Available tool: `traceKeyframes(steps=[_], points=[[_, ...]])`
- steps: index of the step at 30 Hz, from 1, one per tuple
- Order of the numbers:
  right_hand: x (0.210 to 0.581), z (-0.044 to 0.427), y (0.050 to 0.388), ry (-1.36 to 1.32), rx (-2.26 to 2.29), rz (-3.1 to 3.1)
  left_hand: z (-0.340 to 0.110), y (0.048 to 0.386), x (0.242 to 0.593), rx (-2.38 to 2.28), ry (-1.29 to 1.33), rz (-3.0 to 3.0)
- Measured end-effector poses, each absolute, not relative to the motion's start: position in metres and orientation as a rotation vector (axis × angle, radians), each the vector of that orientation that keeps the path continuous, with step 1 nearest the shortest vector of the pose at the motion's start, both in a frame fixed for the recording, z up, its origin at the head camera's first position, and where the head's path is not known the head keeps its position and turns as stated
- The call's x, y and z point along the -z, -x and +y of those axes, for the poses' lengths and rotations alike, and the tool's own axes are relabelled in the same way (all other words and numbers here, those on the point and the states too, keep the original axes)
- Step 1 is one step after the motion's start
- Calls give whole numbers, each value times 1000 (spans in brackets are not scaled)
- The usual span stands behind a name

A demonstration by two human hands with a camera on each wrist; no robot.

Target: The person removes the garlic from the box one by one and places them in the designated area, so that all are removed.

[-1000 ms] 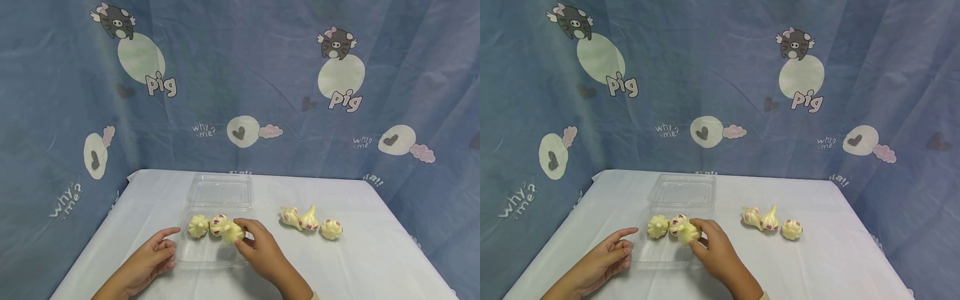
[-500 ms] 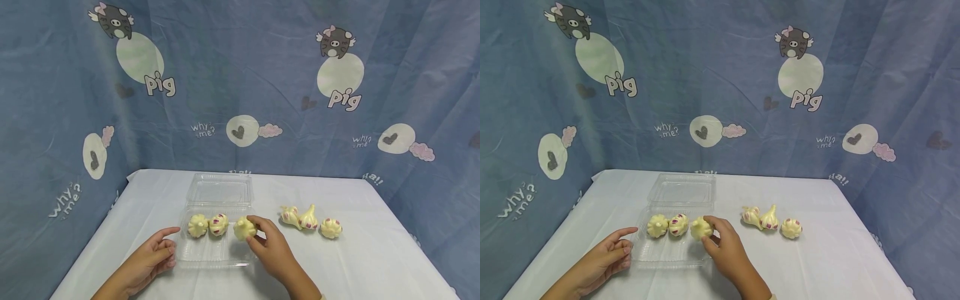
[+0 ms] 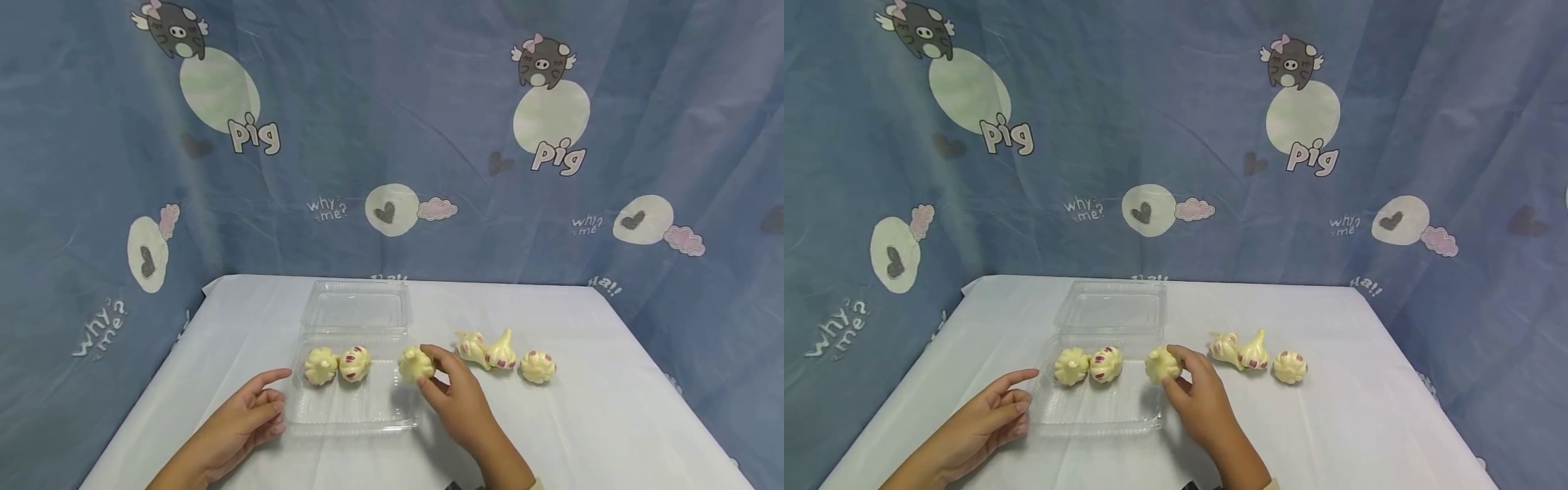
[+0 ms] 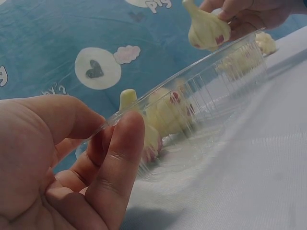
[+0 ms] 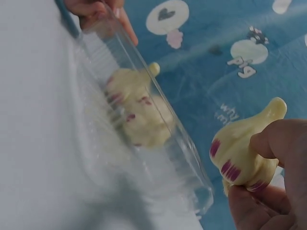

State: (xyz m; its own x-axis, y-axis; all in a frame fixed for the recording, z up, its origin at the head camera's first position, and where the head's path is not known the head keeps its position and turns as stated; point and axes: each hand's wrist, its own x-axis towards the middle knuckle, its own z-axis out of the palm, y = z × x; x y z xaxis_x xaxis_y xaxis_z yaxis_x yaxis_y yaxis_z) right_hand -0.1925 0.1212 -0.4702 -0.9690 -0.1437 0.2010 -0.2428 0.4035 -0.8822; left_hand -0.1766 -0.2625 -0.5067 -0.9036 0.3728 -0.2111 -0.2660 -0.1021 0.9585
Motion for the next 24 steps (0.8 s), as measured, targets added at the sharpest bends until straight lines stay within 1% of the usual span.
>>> traceKeyframes(steps=[4, 9, 24], points=[[476, 127, 192, -342, -1630, -2556, -264, 175, 508, -2055, -99, 1750], [481, 134, 192, -292, -1627, -2564, -265, 174, 509, -2060, -143, 1719], [478, 153, 192, -194, -1621, -2572, -264, 177, 508, -2074, -149, 1727]])
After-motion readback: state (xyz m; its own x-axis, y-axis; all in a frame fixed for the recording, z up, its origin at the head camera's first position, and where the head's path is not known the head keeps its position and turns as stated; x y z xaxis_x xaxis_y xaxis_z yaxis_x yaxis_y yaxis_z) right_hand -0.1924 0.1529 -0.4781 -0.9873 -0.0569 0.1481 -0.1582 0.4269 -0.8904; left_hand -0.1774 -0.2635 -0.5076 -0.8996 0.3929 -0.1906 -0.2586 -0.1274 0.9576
